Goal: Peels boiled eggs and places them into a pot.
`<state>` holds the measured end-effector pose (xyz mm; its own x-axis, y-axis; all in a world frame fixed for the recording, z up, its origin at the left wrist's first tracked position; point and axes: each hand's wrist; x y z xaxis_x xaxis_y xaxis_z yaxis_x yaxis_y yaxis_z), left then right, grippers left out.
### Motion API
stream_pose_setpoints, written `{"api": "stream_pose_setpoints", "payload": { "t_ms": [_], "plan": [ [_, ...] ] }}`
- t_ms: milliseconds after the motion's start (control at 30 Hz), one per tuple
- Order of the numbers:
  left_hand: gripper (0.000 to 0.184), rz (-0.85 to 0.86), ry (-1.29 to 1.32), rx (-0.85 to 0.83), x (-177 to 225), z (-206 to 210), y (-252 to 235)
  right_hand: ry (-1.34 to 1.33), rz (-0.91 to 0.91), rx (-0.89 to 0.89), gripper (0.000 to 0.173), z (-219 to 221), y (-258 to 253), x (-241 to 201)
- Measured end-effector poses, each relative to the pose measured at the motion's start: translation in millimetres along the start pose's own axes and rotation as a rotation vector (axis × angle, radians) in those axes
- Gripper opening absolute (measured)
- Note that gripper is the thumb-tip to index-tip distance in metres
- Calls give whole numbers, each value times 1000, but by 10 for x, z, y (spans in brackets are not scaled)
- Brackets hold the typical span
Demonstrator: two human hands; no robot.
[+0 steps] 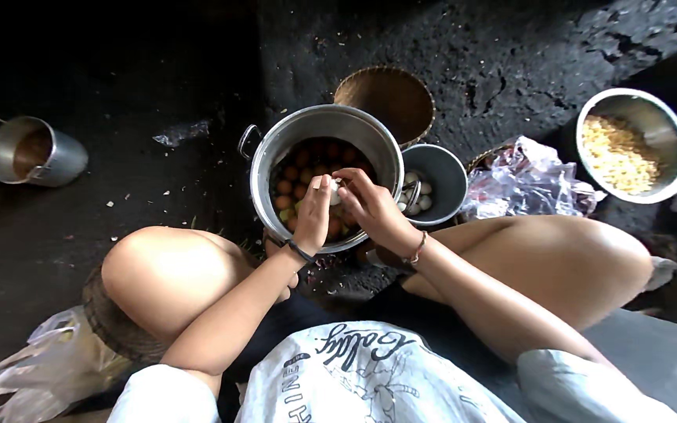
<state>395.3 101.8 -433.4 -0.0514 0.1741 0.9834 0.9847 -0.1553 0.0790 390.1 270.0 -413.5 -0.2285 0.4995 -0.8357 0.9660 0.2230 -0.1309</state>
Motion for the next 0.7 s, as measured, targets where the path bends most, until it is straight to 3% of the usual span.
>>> {"api": "stream_pose_setpoints", "payload": {
  "t_ms": [133, 367, 567, 700],
  "plan": [
    [46, -4, 103, -7, -2, -14, -25, -73, -30, -20, 49, 4, -11, 22],
    [48, -145, 131, -6, 10, -14, -74, -5, 6, 22, 41, 27, 11, -14],
    [43, -14, 126, -45, -6, 14, -262, 149, -8, 51, 42, -14, 16, -59],
    [34, -63, 175, -30, 0, 58, -213, 147, -19, 75, 39, -41, 61, -40]
  ]
}}
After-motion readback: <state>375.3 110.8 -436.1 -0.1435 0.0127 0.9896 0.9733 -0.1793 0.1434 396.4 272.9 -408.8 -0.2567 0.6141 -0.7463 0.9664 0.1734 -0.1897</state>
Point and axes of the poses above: each hand's wrist, its own y-axis away from the middle knuckle, its own z-axis out of the palm, x = y × z, and after that the axes turned 4 degrees about x, right-handed
